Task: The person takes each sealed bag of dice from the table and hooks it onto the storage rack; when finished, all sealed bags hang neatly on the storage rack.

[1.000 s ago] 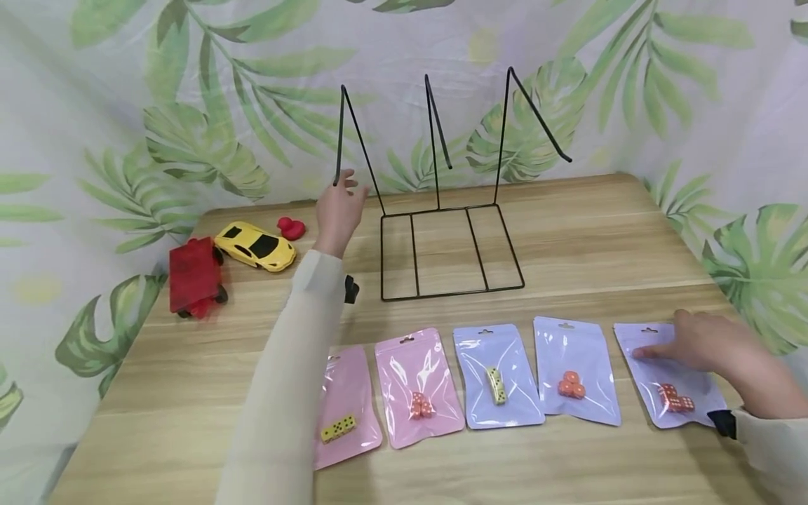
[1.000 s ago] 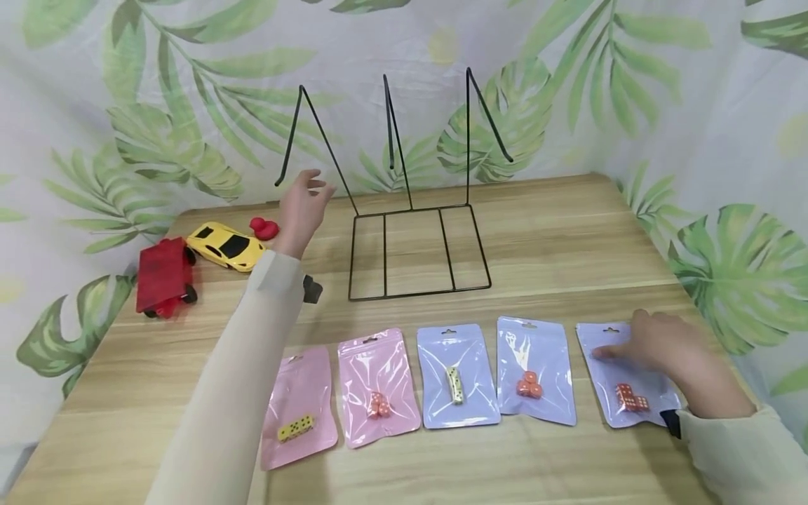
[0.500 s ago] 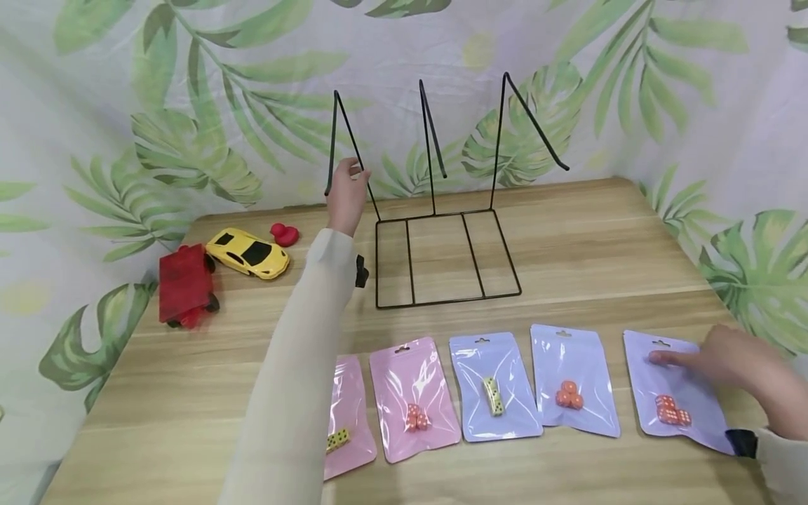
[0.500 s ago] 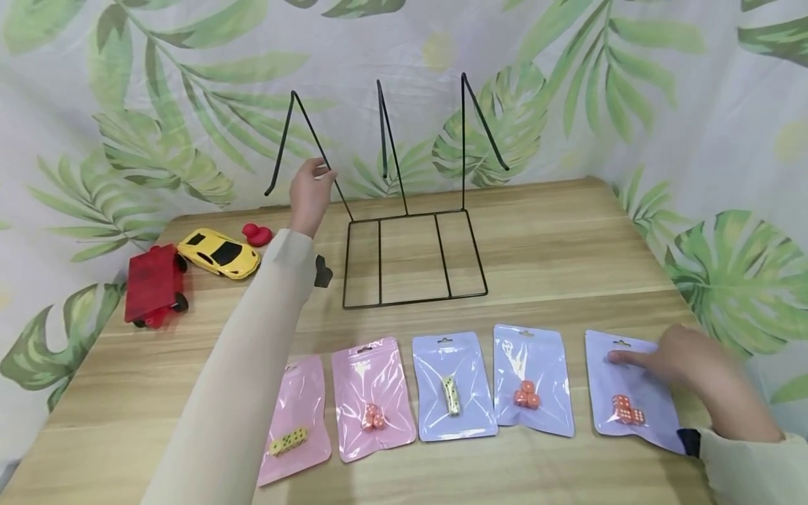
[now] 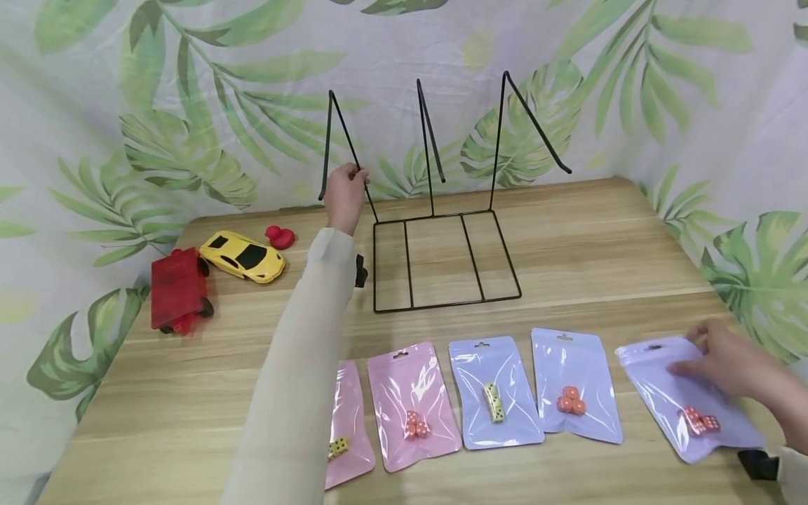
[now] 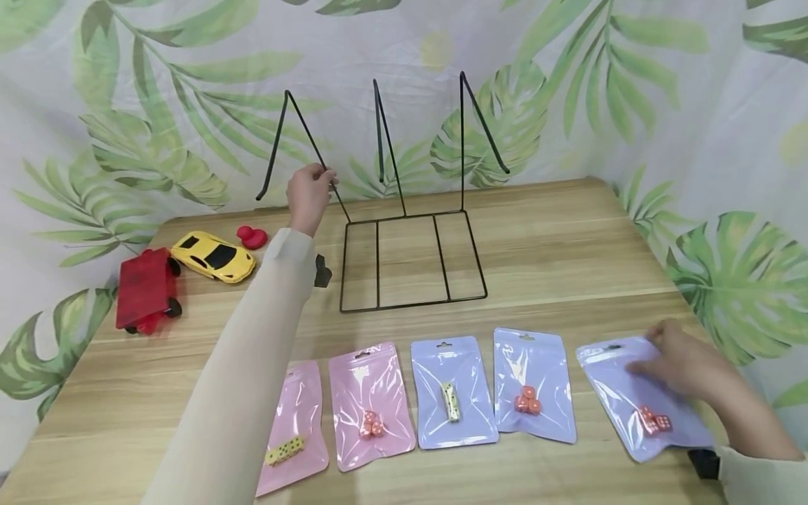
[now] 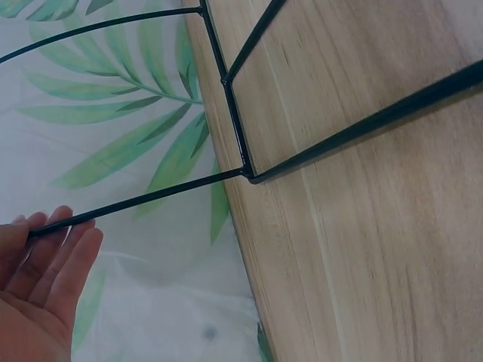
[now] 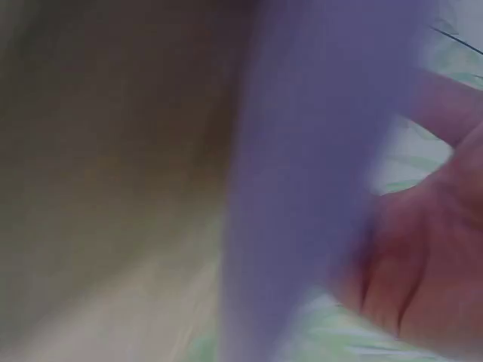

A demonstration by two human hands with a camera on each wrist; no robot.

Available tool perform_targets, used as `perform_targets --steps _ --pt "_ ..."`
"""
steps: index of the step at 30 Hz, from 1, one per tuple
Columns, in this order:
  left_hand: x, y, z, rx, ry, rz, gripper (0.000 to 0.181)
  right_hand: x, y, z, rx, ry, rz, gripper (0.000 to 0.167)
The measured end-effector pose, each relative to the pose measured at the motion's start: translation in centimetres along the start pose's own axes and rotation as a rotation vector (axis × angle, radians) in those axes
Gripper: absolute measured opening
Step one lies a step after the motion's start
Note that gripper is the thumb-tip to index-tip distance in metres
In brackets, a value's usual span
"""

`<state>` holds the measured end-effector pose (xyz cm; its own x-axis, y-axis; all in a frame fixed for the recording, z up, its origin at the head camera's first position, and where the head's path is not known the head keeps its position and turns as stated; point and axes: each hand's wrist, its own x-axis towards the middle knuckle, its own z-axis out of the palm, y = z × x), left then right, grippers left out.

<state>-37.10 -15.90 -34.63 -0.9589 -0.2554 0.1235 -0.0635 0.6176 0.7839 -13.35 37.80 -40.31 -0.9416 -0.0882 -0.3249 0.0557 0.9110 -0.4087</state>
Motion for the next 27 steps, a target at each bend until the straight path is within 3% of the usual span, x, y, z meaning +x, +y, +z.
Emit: perform_targets --steps 2,6,8,11,14,16,19,21,27 --pt "-0.1 0.1 -0.1 -0.006 -0.004 0.004 0.030 0.2 -1.1 -0.5 0.019 0.113 -0.107 0.061" --pt "-0.2 0.1 -0.2 -0.008 -0.004 0.009 0.030 0.3 -4.9 -1.9 0.034 0.315 -0.241 0.021" --pt "-0.1 0.0 -0.3 0.006 0.002 0.018 0.030 0.1 -7.4 -2.8 0.078 0.389 -0.273 0.017" --pt "-0.1 -0.1 -0.1 0.036 0.020 0.047 0.030 -0.3 -11.1 -4.0 0.252 0.502 -0.357 0.012" --pt "-0.1 -0.1 0.0 0.050 0.050 0.068 0.029 -0.1 -14.5 -4.9 0.504 0.593 -0.501 0.008" --pt "-0.2 -0.2 0.1 0.049 0.063 0.071 0.029 0.2 -16.9 -5.2 0.707 0.604 -0.589 0.014" --pt "-0.2 -0.1 0.1 0.037 0.065 0.067 0.029 0.8 -20.2 -5.0 0.913 0.589 -0.681 0.018" --pt "-0.1 -0.1 0.2 0.036 0.062 0.065 0.029 1.2 -22.4 -4.6 0.919 0.589 -0.708 0.014" --pt "-0.1 0.0 0.3 0.031 0.065 0.064 0.029 3.0 -26.9 -4.1 0.830 0.626 -0.674 0.005"
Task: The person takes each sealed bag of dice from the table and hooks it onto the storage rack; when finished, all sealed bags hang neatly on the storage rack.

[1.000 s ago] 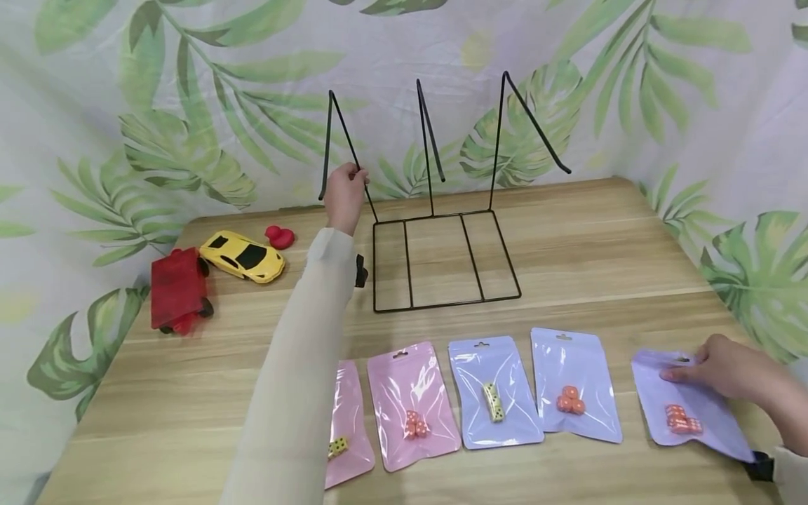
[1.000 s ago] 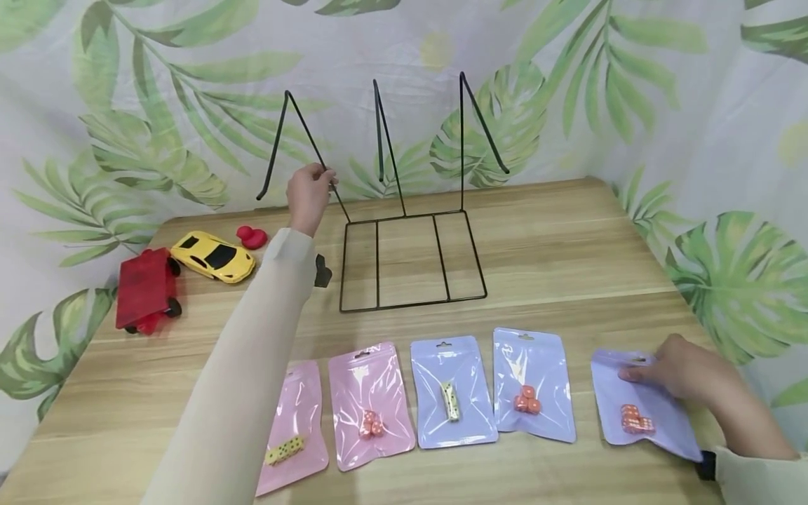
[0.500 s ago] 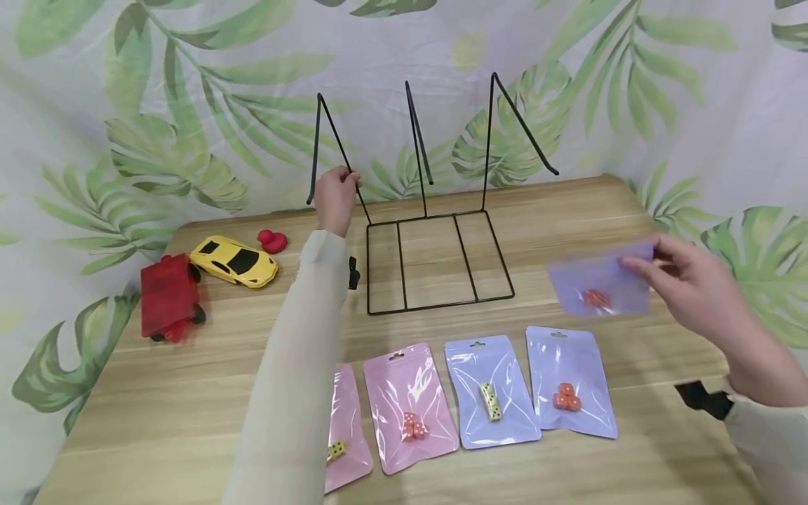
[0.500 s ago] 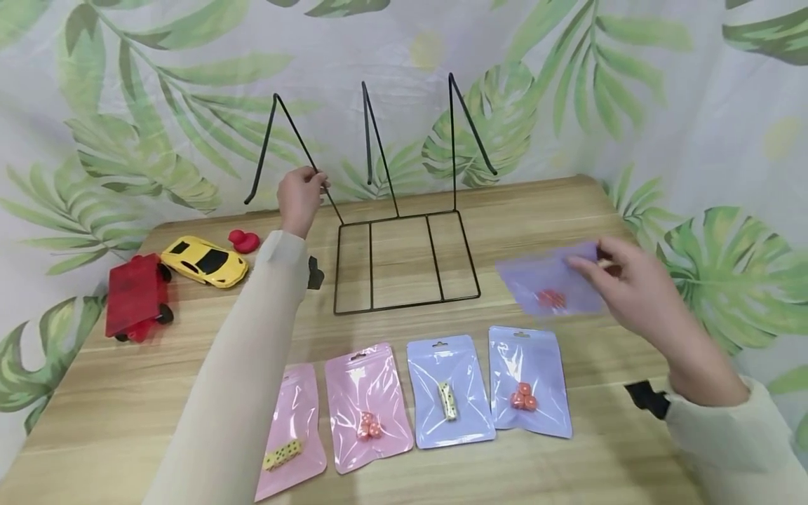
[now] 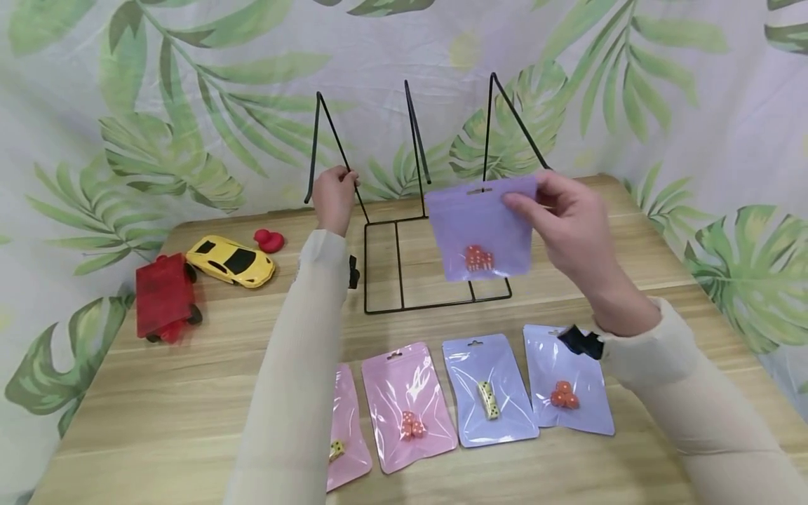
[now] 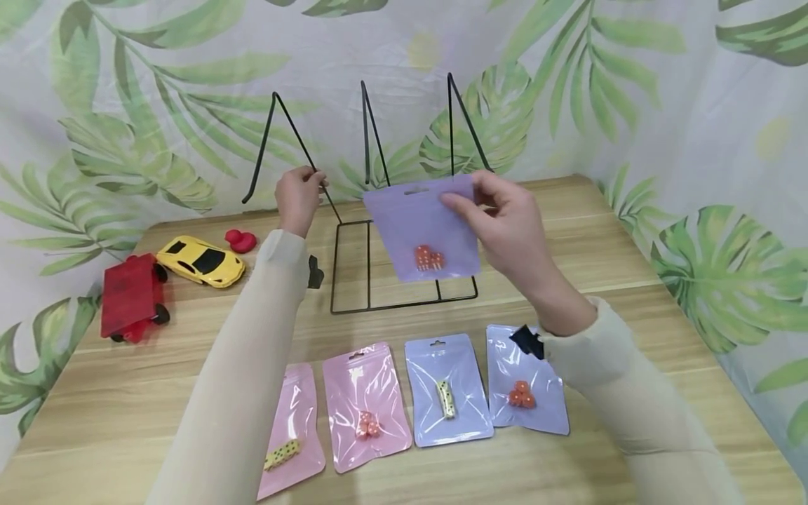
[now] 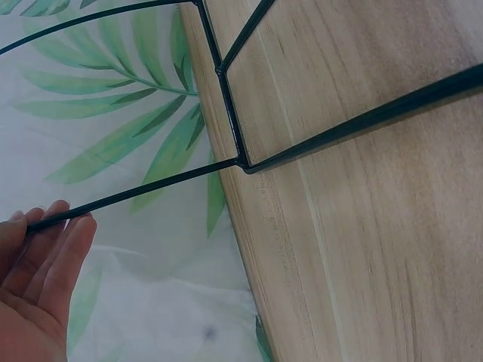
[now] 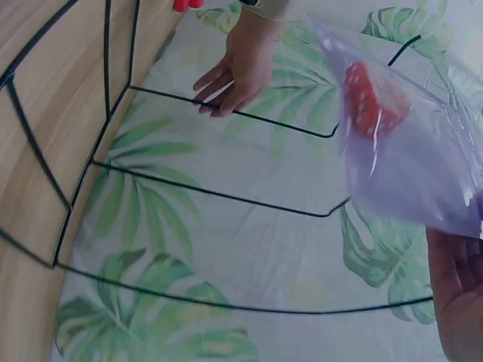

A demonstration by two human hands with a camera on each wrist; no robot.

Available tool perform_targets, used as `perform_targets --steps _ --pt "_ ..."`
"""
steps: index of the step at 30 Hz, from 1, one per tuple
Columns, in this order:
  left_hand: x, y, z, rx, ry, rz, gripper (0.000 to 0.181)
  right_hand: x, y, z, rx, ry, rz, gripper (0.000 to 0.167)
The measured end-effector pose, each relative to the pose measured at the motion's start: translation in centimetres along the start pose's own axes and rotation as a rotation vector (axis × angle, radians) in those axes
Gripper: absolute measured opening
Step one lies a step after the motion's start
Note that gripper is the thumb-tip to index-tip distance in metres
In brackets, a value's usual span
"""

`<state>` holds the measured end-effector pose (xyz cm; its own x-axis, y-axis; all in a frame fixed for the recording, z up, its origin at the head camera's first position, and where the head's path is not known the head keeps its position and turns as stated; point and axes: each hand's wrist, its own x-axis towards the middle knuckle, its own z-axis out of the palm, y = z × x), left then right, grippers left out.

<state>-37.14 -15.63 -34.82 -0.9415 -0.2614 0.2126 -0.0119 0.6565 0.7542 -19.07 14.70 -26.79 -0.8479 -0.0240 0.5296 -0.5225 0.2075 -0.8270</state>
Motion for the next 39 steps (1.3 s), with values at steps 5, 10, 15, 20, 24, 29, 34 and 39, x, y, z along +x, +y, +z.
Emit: perform_targets --steps 5,10,15,20,24,29,34,39 --pt "0.1 -0.1 -0.2 -0.011 -0.015 -0.020 0.029 0.6 -0.2 2.6 0.071 -0.079 0.032 0.007" --pt "0.4 -0.1 -0.3 -0.004 -0.024 -0.019 0.029 1.7 0.0 4.7 0.078 -0.048 0.041 0.015" --pt "0.6 -0.2 -0.4 -0.001 -0.029 -0.027 0.028 3.1 1.0 5.7 0.076 -0.028 0.074 0.018" --pt "0.6 -0.2 -0.5 0.002 -0.030 -0.027 0.028 5.3 2.4 6.7 0.099 -0.038 0.187 0.023" --pt "0.6 -0.1 -0.4 0.002 -0.020 -0.022 0.027 7.8 3.4 7.7 0.090 -0.035 0.239 0.026" --pt "0.3 0.0 -0.3 0.005 -0.018 -0.028 0.027 10.7 4.4 8.6 0.074 -0.030 0.258 0.027" --pt "0.1 0.2 -0.2 0.001 -0.043 -0.052 0.028 12.8 5.2 9.2 0.082 -0.012 0.276 0.022" --pt "-0.1 0.4 -0.2 -0.008 -0.060 -0.049 0.029 14.1 5.7 9.4 0.065 0.011 0.313 0.018"
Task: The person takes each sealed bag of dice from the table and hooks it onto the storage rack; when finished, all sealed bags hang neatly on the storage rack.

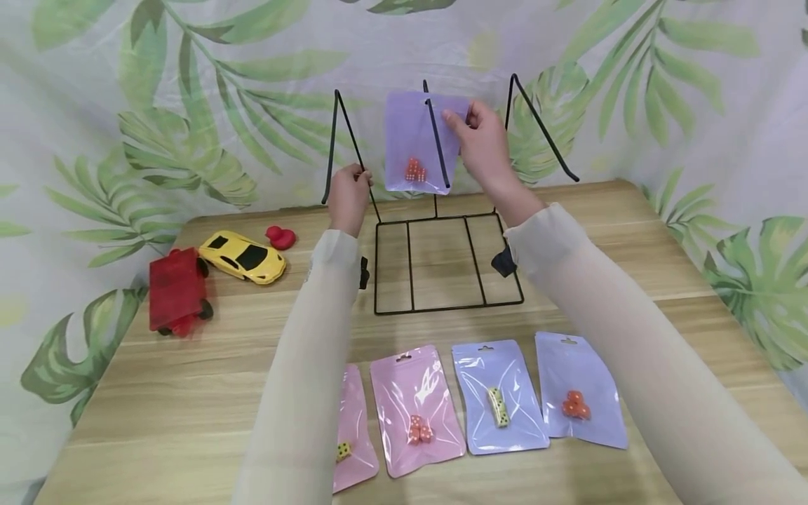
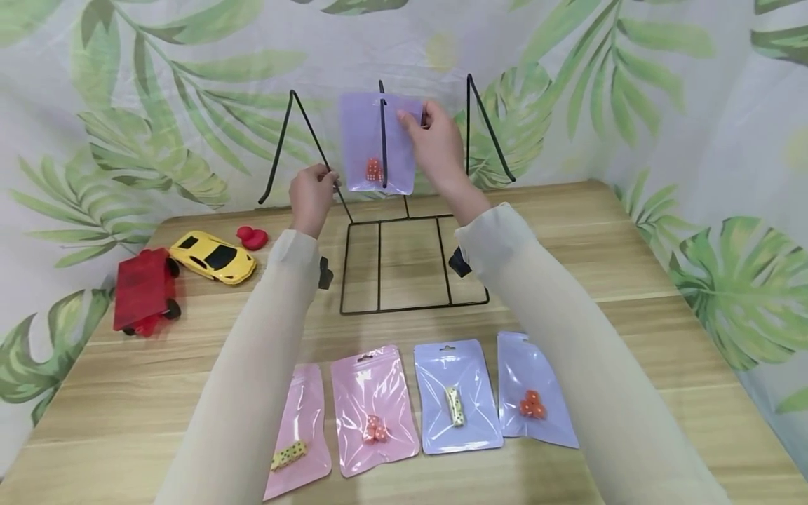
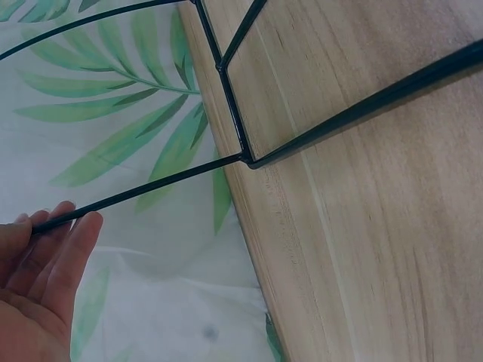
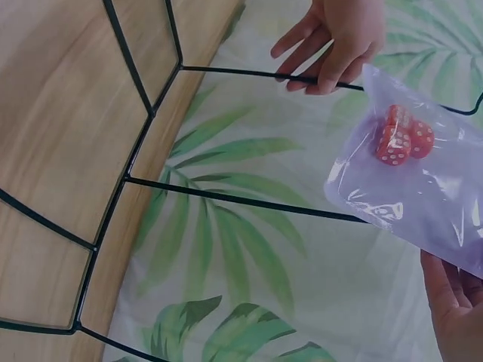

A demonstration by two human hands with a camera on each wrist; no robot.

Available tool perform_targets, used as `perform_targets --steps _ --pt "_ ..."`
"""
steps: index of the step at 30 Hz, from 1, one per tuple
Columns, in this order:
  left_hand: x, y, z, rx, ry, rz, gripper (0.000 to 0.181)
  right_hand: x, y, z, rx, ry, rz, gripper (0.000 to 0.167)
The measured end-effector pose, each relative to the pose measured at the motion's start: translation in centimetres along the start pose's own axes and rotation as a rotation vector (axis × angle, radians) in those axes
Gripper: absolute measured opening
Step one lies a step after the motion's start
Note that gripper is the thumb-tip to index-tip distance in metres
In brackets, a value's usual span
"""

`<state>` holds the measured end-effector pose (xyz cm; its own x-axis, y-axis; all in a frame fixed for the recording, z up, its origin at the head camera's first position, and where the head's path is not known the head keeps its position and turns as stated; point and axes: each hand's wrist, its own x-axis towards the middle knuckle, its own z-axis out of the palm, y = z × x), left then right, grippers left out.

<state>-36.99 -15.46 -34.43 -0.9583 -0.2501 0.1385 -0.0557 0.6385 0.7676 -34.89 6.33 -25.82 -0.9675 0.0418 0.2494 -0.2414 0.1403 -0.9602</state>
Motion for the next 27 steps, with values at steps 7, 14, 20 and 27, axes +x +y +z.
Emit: perform_targets --steps 7,14,20,27 --pt "-0.3 0.3 0.4 -0.003 -0.005 -0.011 0.029 1.0 -0.2 0.1 -0.043 0.024 0.040 0.018" --pt "-0.6 0.5 0.5 -0.008 -0.015 -0.009 0.030 1.1 0.2 -0.3 -0.044 0.005 0.059 0.022" --pt "-0.6 0.4 0.4 -0.017 -0.027 -0.008 0.032 0.2 0.9 -1.5 -0.272 -0.158 0.182 0.056" --pt "-0.3 0.6 0.3 -0.004 0.000 -0.008 0.031 -2.6 1.8 -4.6 -0.429 -0.294 0.174 0.070"
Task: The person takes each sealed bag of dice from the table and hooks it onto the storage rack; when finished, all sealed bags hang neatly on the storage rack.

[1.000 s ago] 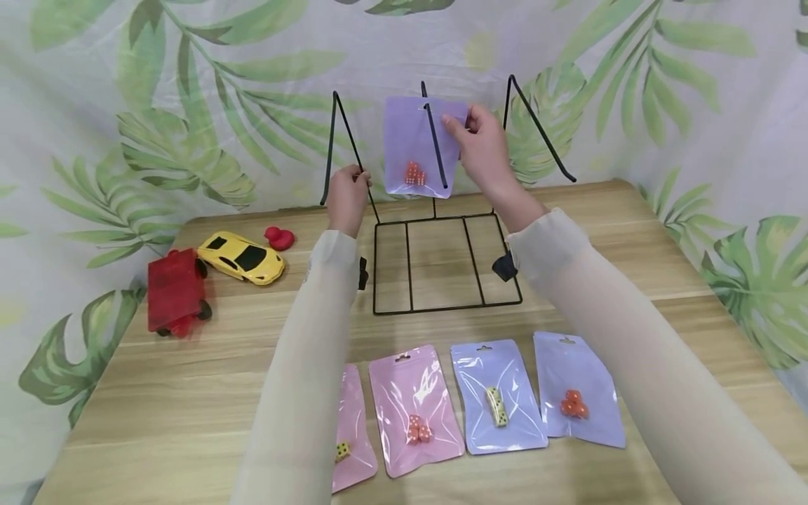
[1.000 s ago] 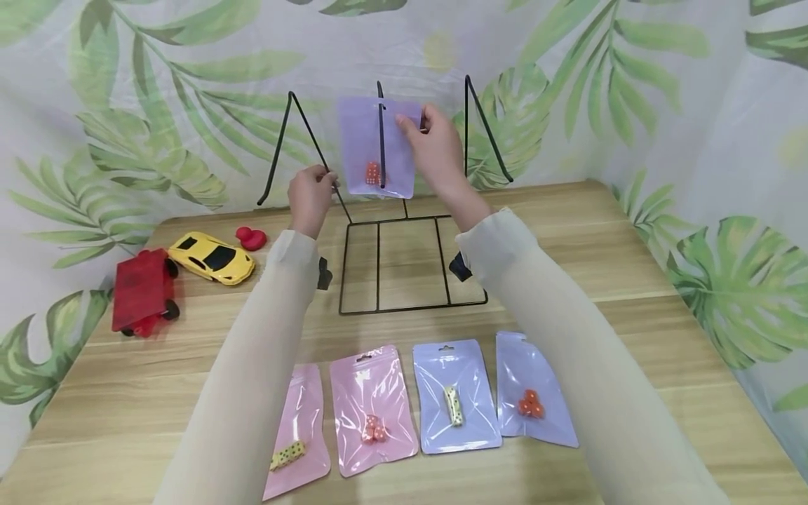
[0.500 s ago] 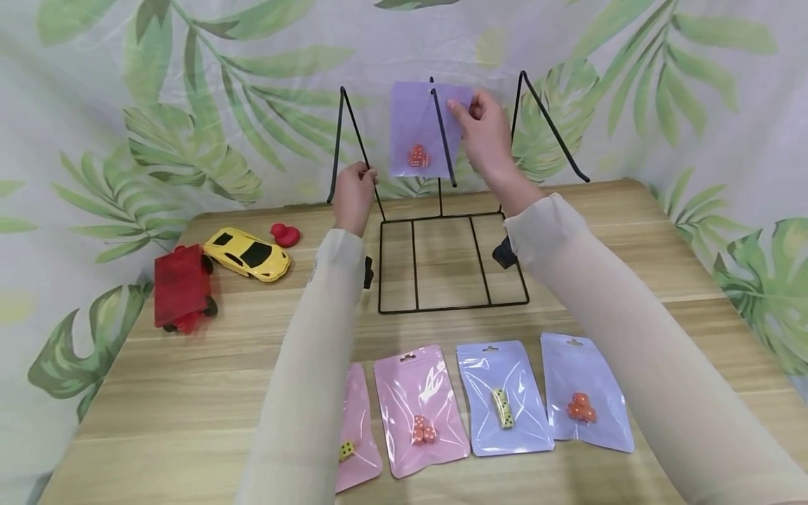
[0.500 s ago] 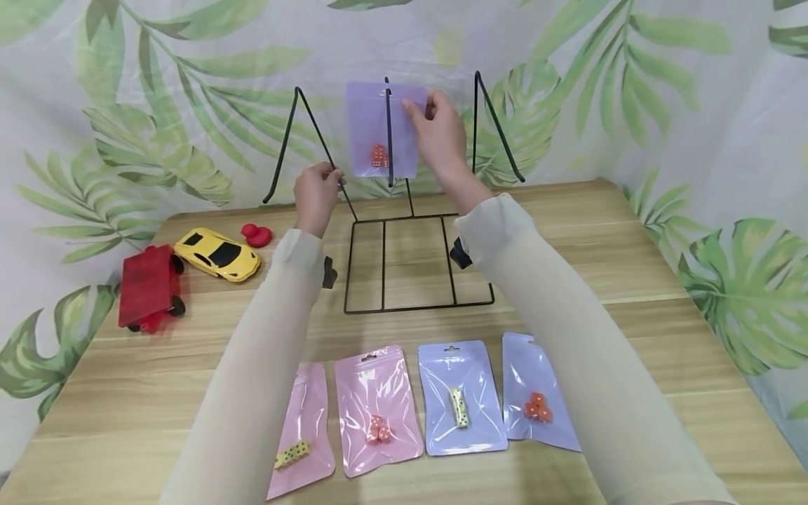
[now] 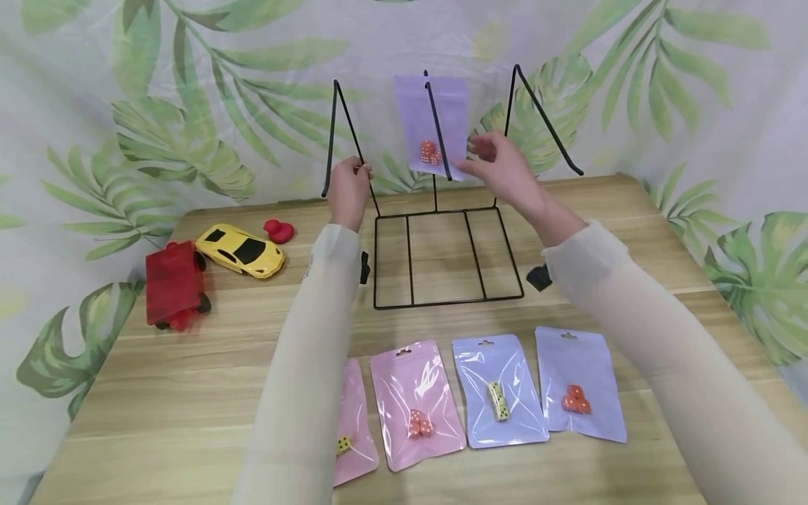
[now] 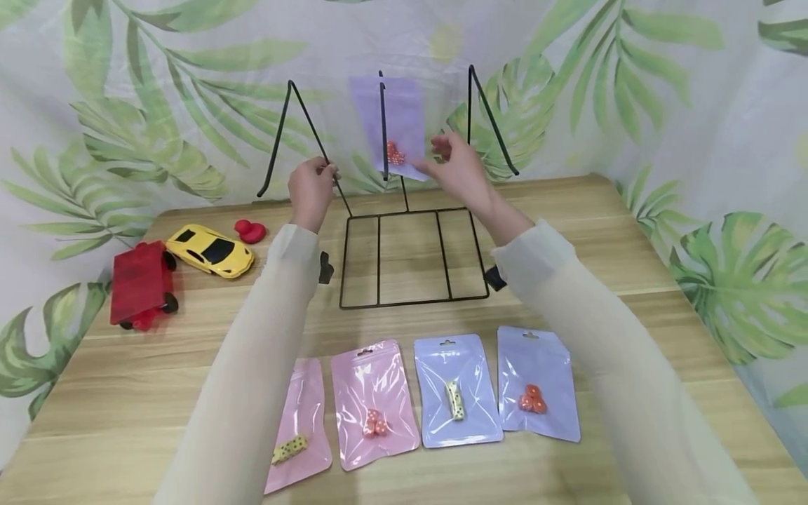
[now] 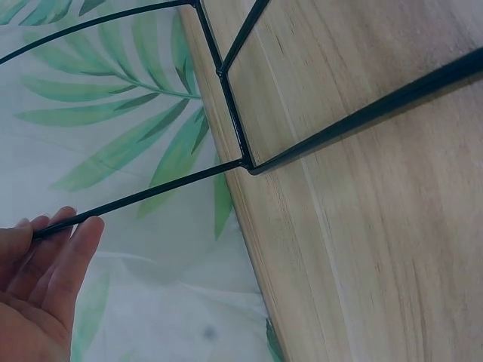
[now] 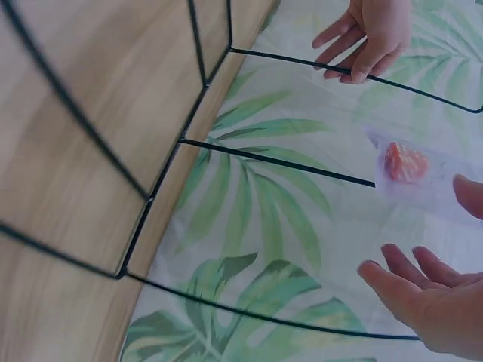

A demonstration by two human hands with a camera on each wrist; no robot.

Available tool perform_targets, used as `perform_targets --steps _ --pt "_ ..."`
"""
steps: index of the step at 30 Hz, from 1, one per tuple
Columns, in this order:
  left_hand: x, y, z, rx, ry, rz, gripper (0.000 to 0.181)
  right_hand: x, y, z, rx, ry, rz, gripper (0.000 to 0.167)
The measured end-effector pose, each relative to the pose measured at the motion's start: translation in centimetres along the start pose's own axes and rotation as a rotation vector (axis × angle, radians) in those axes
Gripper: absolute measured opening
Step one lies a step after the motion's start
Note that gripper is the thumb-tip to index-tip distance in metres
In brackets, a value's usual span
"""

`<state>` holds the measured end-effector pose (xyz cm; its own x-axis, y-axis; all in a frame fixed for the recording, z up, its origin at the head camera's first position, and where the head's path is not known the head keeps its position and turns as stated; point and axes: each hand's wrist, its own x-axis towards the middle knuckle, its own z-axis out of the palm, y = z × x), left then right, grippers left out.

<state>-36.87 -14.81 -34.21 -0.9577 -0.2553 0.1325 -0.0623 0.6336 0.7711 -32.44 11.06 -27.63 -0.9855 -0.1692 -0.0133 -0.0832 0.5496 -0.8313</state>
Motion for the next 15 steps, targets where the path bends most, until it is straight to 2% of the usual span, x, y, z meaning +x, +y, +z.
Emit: perform_targets --steps 5,7,10,15 --pt "0.1 0.6 0.5 -0.009 -0.019 0.005 0.031 -2.8 2.0 -1.3 -0.066 -0.066 -0.047 0.069" --pt "0.1 0.7 0.8 0.005 -0.003 0.019 0.031 -4.1 2.8 -1.6 -0.112 -0.098 -0.060 0.069" --pt "0.2 0.7 1.2 0.022 0.020 0.039 0.030 -6.2 3.9 -1.8 -0.213 -0.160 -0.056 0.070" --pt "0.4 0.7 1.4 0.032 0.031 0.054 0.030 -9.6 6.2 -1.9 -0.444 -0.305 -0.040 0.072"
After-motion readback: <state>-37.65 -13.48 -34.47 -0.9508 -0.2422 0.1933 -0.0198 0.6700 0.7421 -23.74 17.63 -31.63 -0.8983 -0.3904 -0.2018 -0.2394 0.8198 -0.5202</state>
